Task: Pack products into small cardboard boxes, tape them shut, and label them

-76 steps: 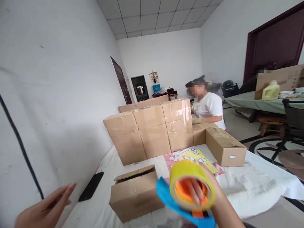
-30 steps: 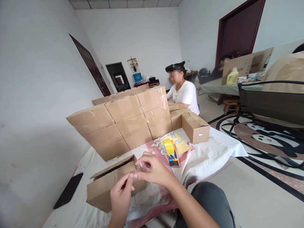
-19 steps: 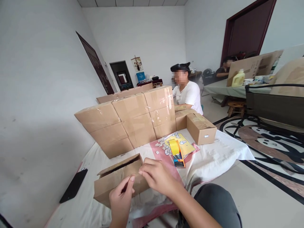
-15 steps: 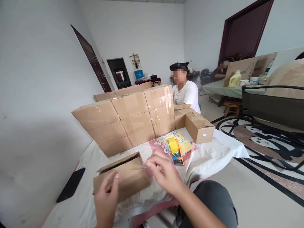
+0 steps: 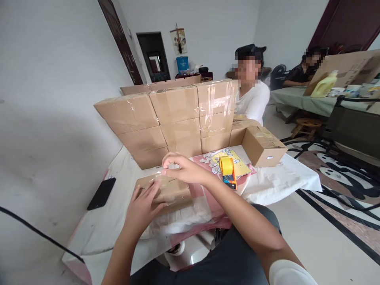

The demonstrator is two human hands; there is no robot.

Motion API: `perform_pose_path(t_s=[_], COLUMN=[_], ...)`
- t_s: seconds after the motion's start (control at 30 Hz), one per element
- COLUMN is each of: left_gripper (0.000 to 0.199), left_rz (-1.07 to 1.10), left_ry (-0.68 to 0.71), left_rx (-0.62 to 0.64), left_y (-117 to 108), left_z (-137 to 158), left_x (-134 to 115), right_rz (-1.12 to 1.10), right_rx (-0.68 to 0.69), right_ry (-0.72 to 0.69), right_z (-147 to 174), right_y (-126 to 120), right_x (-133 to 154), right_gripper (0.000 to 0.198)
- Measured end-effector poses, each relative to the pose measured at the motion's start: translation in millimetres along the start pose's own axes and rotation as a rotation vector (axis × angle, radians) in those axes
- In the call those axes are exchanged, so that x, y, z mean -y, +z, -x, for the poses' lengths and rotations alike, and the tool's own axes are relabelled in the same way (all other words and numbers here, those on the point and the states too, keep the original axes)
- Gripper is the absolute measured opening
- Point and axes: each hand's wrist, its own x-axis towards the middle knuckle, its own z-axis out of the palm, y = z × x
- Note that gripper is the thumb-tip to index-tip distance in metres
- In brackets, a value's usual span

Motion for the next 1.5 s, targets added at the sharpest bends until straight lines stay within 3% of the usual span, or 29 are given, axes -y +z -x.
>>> perform_pose_path(t_s=[0.17, 0.3, 0.5, 0.9, 1.0, 1.1, 1.2, 1.33, 1.43, 1.5], left_gripper=[0.082, 0.083, 0.069, 0.047, 0.045, 0.046, 0.049, 0.062, 0.063, 0.061], left_rz=[0.011, -0.005, -0.029, -0.127, -0.130, -0.094, -0.067, -0.048, -0.028, -0.011], left_ry=[-0.068, -0.051, -0.004, -0.036, -0.037, -0.004, 0.039, 0.043, 0.022, 0.024], left_rx=[-0.003, -0.035, -0.049, 0.018, 0.017, 0.001, -0.028, -0.076, -0.110, -0.130], left_y=[4.3, 3.2, 3.9, 4.4, 4.0, 2.6, 2.0, 4.9, 9.5, 12.8], left_z=[4.4, 4.9, 6.3, 6.7, 6.9, 7.2, 7.9, 10.3, 12.2, 13.2], left_x=[-6.0, -7.3, -8.6, -22.8, -27.3, -28.3, -30.9, -39.7, -43.8, -43.8], right_rz=[0.200, 0.306, 0.290, 0.254, 0.289, 0.394, 0.519, 0.833, 1.086, 1.092], right_rx=[-0.001, -0.027, -0.102, -0.097, -0.167, -0.270, -0.332, -0.439, -0.561, -0.565], right_ry=[0.156, 0.209, 0.260, 0.235, 0.301, 0.490, 0.647, 0.691, 0.858, 1.056], right_z=[-13.2, -6.4, 0.4, -3.9, -2.9, -2.5, -0.7, 18.7, 52.4, 77.9], right_y=[28.6, 34.3, 35.5, 37.6, 38.9, 38.4, 29.6, -4.4, -38.5, -57.5], right_x=[-79.7, -108.5, -113.9, -112.0, -115.0, -114.7, -109.5, -102.9, -103.9, -107.0], right_gripper=[0.009, 0.011, 0.013, 0.017, 0.024, 0.039, 0.036, 0.030, 0.050, 0.066])
